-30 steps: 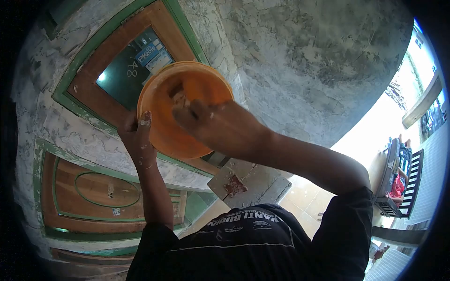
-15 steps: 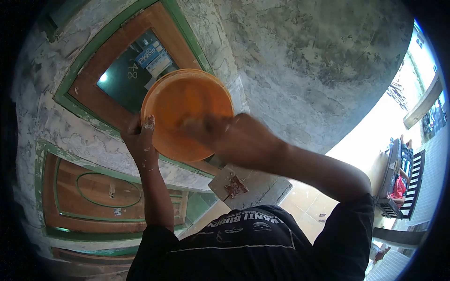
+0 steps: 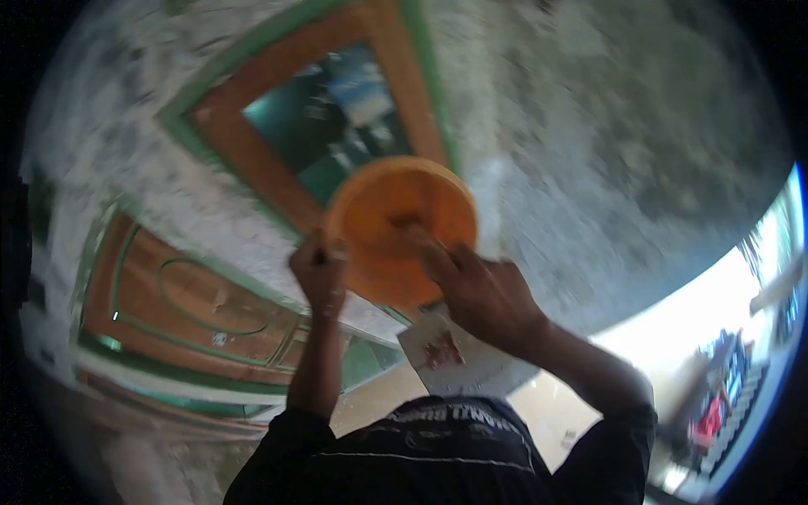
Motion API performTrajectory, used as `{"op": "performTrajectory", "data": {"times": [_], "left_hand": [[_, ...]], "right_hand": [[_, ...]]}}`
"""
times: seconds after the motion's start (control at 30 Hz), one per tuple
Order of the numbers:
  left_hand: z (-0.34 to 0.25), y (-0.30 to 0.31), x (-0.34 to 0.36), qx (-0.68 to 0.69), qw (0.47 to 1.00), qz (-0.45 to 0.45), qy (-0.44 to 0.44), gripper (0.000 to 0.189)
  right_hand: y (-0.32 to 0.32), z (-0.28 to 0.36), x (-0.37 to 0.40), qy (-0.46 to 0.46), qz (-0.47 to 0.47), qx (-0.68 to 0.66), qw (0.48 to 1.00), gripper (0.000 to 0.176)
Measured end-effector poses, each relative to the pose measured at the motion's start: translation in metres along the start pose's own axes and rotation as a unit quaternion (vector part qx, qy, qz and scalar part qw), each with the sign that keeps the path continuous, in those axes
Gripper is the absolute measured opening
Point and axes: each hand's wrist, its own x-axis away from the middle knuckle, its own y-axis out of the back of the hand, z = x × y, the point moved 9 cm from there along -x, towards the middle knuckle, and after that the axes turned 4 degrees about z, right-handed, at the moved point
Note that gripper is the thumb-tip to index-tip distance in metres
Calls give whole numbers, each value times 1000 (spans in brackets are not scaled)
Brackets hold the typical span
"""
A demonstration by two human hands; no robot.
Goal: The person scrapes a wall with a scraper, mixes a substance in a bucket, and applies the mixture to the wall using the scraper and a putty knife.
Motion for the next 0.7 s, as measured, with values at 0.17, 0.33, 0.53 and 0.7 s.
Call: {"op": "performTrajectory", "data": {"times": [0.17, 0.33, 0.53, 0.7], "left_hand": [[31, 36, 24, -91, 993, 4, 69, 28], [7, 84, 40, -140, 983, -64, 97, 31], [-4, 132, 55, -197, 965, -122, 125, 32], [-19, 149, 64, -191, 959, -162, 135, 32]], "right_hand": [[-13, 32, -14, 109, -83, -57, 989, 45], [-40, 55, -41, 171, -49, -103, 979, 30], [-62, 106, -57, 283, 11, -103, 953, 33], [-59, 131, -81, 327, -33, -118, 937, 34]]}}
